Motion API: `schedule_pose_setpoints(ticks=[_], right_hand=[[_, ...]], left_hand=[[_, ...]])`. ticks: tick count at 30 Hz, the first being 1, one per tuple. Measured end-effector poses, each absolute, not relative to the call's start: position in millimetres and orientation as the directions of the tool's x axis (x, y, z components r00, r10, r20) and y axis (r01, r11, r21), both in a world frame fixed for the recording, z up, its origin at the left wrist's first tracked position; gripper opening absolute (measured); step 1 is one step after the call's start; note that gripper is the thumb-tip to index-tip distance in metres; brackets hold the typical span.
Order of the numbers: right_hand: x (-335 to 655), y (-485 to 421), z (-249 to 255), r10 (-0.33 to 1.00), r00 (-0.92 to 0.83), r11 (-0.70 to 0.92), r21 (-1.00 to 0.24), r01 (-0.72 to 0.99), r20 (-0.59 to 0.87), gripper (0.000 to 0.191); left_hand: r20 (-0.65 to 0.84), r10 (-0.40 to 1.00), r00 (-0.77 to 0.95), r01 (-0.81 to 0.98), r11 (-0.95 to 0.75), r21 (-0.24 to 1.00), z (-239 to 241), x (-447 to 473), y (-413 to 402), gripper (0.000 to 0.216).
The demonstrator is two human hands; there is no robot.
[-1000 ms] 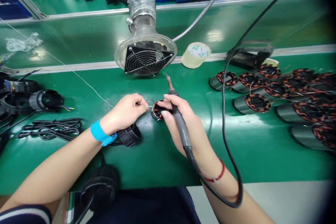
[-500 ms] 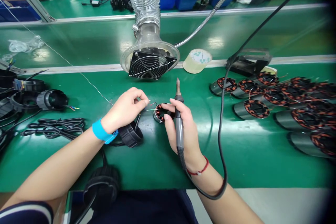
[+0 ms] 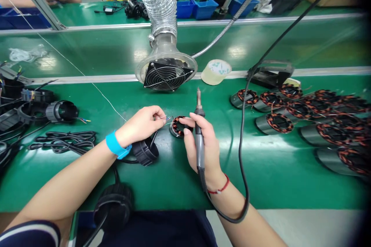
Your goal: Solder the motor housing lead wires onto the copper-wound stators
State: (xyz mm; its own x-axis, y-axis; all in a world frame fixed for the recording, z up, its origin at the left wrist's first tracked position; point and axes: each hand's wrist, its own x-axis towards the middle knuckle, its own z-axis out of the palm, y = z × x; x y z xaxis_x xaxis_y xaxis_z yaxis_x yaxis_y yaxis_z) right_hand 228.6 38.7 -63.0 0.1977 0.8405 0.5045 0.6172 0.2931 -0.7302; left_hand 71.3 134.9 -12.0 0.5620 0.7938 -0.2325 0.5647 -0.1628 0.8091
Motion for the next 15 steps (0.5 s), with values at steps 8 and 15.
schedule_pose_setpoints(ticks=[8,15], right_hand=[[227,39,-60,0.832,0.192,0.279,-0.691,0.667,0.521,0.040],[225,40,-57,0.865,0.076,0.285,-0.612,0.737,0.495,0.038]], left_hand=[[-0.147,0.760,0.633,0.654,-0.424,0.626,-3,69,127,0.010],[-0.164,0.796,0.582,0.756,-0.455,0.471,0,70,123,0.008]])
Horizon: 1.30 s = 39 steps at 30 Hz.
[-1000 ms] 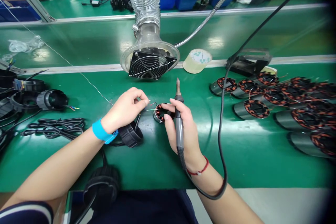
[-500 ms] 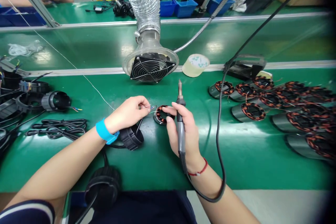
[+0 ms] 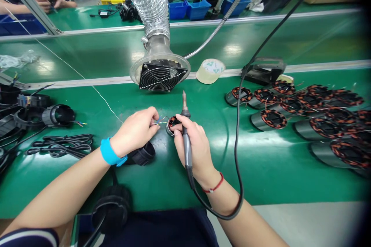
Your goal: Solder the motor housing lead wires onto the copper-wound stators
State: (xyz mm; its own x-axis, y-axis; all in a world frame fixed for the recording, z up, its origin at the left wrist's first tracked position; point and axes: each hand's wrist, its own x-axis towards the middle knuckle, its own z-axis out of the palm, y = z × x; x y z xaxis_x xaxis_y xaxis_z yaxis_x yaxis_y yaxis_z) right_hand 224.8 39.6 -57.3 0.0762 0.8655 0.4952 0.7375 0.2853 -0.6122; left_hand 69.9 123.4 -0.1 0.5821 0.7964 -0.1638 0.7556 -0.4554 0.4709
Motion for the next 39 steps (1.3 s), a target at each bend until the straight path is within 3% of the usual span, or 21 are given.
schedule_pose_setpoints(ticks=[8,14,20,25,30,39], right_hand=[[224,39,-59,0.873,0.032,0.311,-0.605,0.733,0.487,0.038],[223,39,-58,0.879,0.035,0.304,-0.615,0.727,0.475,0.039],[220,41,-55,0.883,0.128,0.264,-0.702,0.662,0.452,0.040],[217,43,-53,0.900,0.139,0.260,-0.766,0.588,0.413,0.042],[218,43,-55,0.918,0.187,0.243,-0.869,0.430,0.349,0.045],[218,44,-54,0.914,0.218,0.291,-0.927,0.239,0.343,0.048]], left_hand=[[-0.006,0.810,0.586,0.765,-0.551,0.333,3,71,115,0.011],[-0.123,0.755,0.644,0.725,-0.551,0.414,4,68,125,0.016],[-0.242,0.650,0.720,0.613,-0.432,0.661,4,63,137,0.011],[-0.220,0.648,0.730,0.572,-0.402,0.715,4,63,135,0.009],[-0.154,0.749,0.645,0.484,-0.244,0.840,4,65,126,0.010],[-0.021,0.720,0.693,0.513,-0.473,0.717,8,72,113,0.012]])
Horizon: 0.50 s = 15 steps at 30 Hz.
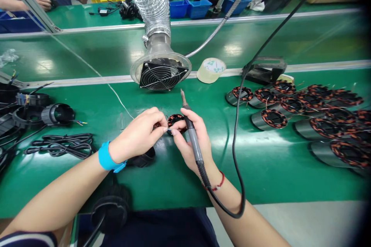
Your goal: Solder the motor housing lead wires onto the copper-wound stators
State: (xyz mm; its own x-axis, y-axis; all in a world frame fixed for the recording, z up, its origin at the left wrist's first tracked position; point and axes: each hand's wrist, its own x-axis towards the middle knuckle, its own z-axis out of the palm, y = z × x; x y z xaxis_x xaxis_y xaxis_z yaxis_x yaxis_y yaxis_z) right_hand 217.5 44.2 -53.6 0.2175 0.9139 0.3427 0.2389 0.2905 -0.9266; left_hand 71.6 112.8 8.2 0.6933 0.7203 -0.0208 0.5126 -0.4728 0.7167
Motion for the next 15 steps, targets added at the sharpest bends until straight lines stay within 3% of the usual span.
schedule_pose_setpoints(ticks=[8,15], right_hand=[[219,44,-52,0.904,0.238,0.288,-0.917,0.277,0.356,0.044],[241,42,-54,0.932,-0.012,0.309,-0.776,0.551,0.362,0.051]], left_hand=[[-0.010,0.699,0.715,0.581,-0.585,0.566,7,72,110,0.015],[-0.054,0.745,0.665,0.573,-0.461,0.678,-2,73,114,0.014]])
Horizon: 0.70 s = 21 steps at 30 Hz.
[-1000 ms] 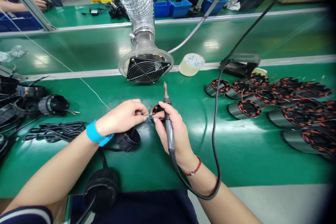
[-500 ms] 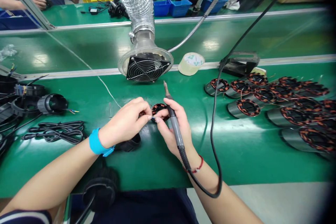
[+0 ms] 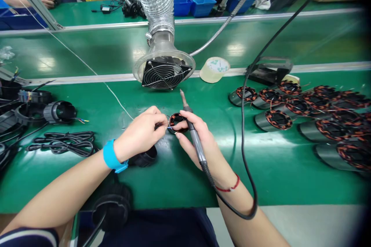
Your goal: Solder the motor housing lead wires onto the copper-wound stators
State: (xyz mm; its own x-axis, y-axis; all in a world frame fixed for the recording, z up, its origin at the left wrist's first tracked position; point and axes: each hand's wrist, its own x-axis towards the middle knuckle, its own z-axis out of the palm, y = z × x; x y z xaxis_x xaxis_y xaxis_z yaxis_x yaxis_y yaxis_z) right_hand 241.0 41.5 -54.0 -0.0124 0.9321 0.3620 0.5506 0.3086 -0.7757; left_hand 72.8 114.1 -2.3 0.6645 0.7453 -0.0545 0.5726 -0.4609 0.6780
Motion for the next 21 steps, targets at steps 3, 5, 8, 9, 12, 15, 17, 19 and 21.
schedule_pose_setpoints(ticks=[3,5,8,9,12,15,17,19,21], right_hand=[[237,47,-55,0.923,0.016,0.300,-0.746,0.595,0.383,0.045],[231,52,-55,0.914,0.073,0.282,-0.755,0.591,0.398,0.043],[222,60,-57,0.897,0.097,0.275,-0.716,0.642,0.432,0.041],[220,62,-58,0.891,0.092,0.275,-0.690,0.669,0.445,0.040],[221,61,-59,0.892,0.050,0.289,-0.653,0.700,0.449,0.043],[228,50,-54,0.906,0.055,0.292,-0.712,0.639,0.420,0.051],[234,38,-47,0.915,0.107,0.254,-0.760,0.598,0.390,0.049],[238,24,-41,0.911,0.179,0.213,-0.797,0.565,0.371,0.044],[241,10,-38,0.885,0.248,0.211,-0.815,0.539,0.393,0.039]], left_hand=[[-0.057,0.753,0.656,0.568,-0.443,0.694,-4,73,117,0.013],[-0.056,0.765,0.642,0.574,-0.430,0.696,-4,73,119,0.013],[-0.045,0.781,0.623,0.574,-0.418,0.704,-4,72,123,0.012],[-0.039,0.782,0.622,0.570,-0.418,0.707,-5,71,124,0.012],[-0.027,0.774,0.632,0.550,-0.424,0.720,-7,70,127,0.011],[-0.028,0.770,0.637,0.538,-0.419,0.731,-7,70,126,0.011],[-0.027,0.766,0.643,0.535,-0.423,0.732,-7,70,125,0.012],[-0.026,0.764,0.645,0.538,-0.431,0.724,-5,71,124,0.013],[-0.028,0.765,0.643,0.549,-0.435,0.713,-4,73,123,0.013]])
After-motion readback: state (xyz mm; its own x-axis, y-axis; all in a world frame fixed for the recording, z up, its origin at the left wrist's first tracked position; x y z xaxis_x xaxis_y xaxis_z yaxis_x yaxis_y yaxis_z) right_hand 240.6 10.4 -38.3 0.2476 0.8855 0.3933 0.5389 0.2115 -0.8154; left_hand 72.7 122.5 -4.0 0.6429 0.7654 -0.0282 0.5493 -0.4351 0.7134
